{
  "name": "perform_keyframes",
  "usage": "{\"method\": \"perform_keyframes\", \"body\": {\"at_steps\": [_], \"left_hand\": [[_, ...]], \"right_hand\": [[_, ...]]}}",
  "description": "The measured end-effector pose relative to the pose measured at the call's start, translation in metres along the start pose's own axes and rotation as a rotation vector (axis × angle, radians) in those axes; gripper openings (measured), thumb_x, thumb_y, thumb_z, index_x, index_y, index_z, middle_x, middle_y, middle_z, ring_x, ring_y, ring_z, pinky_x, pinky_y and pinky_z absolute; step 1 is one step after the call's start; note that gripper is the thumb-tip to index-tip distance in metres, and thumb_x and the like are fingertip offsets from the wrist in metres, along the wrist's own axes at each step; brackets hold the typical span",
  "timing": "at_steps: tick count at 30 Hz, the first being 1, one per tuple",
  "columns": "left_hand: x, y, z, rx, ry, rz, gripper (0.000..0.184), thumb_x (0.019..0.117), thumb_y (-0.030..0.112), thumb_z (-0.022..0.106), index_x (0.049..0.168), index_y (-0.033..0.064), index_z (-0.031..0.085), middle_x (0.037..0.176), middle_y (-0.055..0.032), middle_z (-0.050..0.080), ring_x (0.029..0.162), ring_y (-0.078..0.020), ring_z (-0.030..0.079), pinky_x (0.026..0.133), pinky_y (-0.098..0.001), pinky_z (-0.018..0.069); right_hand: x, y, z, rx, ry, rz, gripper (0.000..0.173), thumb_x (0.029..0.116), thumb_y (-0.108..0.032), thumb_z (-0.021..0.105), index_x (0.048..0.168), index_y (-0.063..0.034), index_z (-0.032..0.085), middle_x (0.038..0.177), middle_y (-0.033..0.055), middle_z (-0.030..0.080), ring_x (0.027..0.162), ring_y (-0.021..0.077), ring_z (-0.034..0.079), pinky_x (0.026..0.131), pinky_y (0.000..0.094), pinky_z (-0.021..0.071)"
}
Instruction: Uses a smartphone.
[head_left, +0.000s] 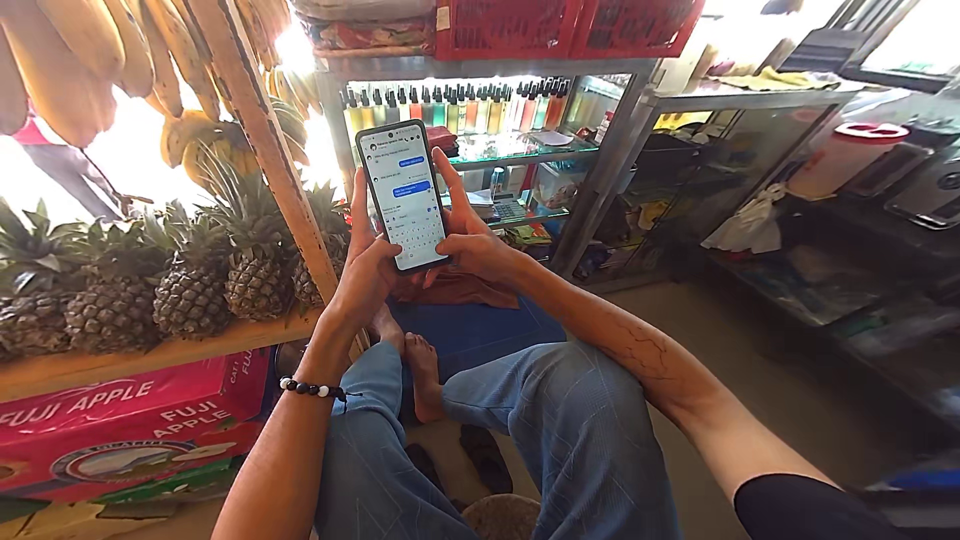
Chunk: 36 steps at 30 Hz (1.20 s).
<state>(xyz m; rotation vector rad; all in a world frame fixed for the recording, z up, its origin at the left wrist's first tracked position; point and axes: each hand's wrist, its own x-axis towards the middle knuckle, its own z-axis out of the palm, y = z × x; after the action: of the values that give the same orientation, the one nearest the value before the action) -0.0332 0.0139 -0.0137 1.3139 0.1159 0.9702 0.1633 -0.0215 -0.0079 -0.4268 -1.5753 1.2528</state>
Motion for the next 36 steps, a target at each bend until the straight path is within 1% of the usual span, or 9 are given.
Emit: {"method": "perform_keyframes", "body": {"at_steps": [5, 7, 9, 10, 14, 18, 25, 31, 36], "left_hand": [[-0.0003, -0.0021, -0.001, 0.022, -0.009, 0.048, 0.092, 0.0971, -0.008, 0.033, 0.159, 0.043, -0.012, 0.148, -0.014, 0.049, 0.115, -0.0299, 0.067, 0.088, -0.0505, 0.061], [0.0, -0.003, -0.0011, 0.032, -0.006, 0.066, 0.094, 0.0954, -0.01, 0.033, 0.159, 0.0417, -0.013, 0.149, -0.0141, 0.047, 0.117, -0.0299, 0.066, 0.09, -0.0513, 0.0599], [0.0003, -0.0032, -0.001, 0.055, 0.008, 0.072, 0.095, 0.0957, -0.01, 0.033, 0.159, 0.0417, -0.014, 0.148, -0.0137, 0.049, 0.116, -0.0295, 0.067, 0.089, -0.0506, 0.061], [-0.0002, -0.0029, -0.0012, 0.069, 0.01, 0.067, 0.094, 0.0964, -0.009, 0.034, 0.159, 0.0422, -0.014, 0.147, -0.0132, 0.05, 0.114, -0.0285, 0.068, 0.087, -0.0492, 0.0617], [-0.0012, 0.0014, -0.0011, 0.113, 0.003, 0.061, 0.092, 0.0973, -0.007, 0.034, 0.16, 0.0414, -0.012, 0.144, -0.0135, 0.054, 0.109, -0.0275, 0.07, 0.081, -0.0456, 0.0636], [-0.0012, 0.0018, -0.0017, 0.108, -0.01, 0.075, 0.092, 0.0971, -0.009, 0.033, 0.16, 0.0402, -0.013, 0.147, -0.0131, 0.05, 0.111, -0.0279, 0.069, 0.082, -0.0466, 0.0635], [-0.0007, 0.0019, -0.0018, 0.136, -0.01, 0.067, 0.091, 0.0975, -0.007, 0.034, 0.16, 0.0404, -0.012, 0.14, -0.0133, 0.057, 0.105, -0.0265, 0.071, 0.08, -0.0447, 0.0638], [-0.0001, 0.0008, -0.0033, 0.16, -0.03, 0.112, 0.092, 0.0956, -0.01, 0.033, 0.161, 0.0356, -0.012, 0.147, -0.0136, 0.05, 0.11, -0.0265, 0.069, 0.083, -0.0445, 0.0632], [0.0001, 0.0002, -0.0035, 0.15, -0.024, 0.089, 0.092, 0.0961, -0.009, 0.034, 0.161, 0.0382, -0.012, 0.144, -0.014, 0.053, 0.107, -0.0277, 0.07, 0.08, -0.0449, 0.0639]], "right_hand": [[0.0014, 0.0009, -0.0008, -0.045, 0.0, -0.024, 0.101, 0.0888, 0.013, 0.042, 0.16, -0.0305, -0.016, 0.125, 0.0232, 0.061, 0.095, 0.0391, 0.072, 0.062, 0.0493, 0.064], [0.0007, -0.0005, -0.0001, -0.082, 0.018, -0.026, 0.102, 0.0895, 0.013, 0.044, 0.161, -0.0301, -0.015, 0.127, 0.0209, 0.061, 0.098, 0.0357, 0.072, 0.064, 0.0469, 0.0645], [0.0002, -0.0015, -0.0008, -0.105, 0.003, -0.029, 0.103, 0.0886, 0.012, 0.046, 0.16, -0.0286, -0.016, 0.132, 0.0189, 0.059, 0.105, 0.0332, 0.071, 0.072, 0.0468, 0.0643], [0.0004, -0.0014, -0.0019, -0.095, -0.013, -0.03, 0.103, 0.0884, 0.013, 0.046, 0.16, -0.0283, -0.016, 0.135, 0.0195, 0.057, 0.107, 0.0344, 0.07, 0.073, 0.0482, 0.0641], [0.0002, -0.0027, -0.0006, -0.09, -0.035, -0.034, 0.102, 0.0871, 0.013, 0.041, 0.16, -0.0284, -0.017, 0.13, 0.0205, 0.059, 0.101, 0.0353, 0.071, 0.067, 0.0473, 0.0643], [0.0015, -0.0002, -0.0031, -0.079, -0.032, -0.05, 0.101, 0.0863, 0.016, 0.037, 0.16, -0.0281, -0.016, 0.13, 0.0218, 0.059, 0.101, 0.0365, 0.071, 0.065, 0.0484, 0.0643], [-0.0007, -0.0019, -0.0023, -0.107, -0.012, -0.026, 0.098, 0.0896, 0.016, 0.035, 0.16, -0.0298, -0.015, 0.126, 0.0209, 0.061, 0.101, 0.0355, 0.071, 0.068, 0.0486, 0.0644], [-0.0008, -0.0046, 0.0016, -0.131, 0.013, -0.013, 0.094, 0.0928, 0.014, 0.035, 0.16, -0.03, -0.014, 0.126, 0.0196, 0.062, 0.1, 0.0345, 0.072, 0.07, 0.0482, 0.0644], [0.0009, 0.0006, -0.003, -0.029, -0.005, -0.01, 0.096, 0.0934, 0.015, 0.034, 0.16, -0.0341, -0.015, 0.129, 0.0234, 0.059, 0.101, 0.0409, 0.071, 0.065, 0.0525, 0.064]]}}
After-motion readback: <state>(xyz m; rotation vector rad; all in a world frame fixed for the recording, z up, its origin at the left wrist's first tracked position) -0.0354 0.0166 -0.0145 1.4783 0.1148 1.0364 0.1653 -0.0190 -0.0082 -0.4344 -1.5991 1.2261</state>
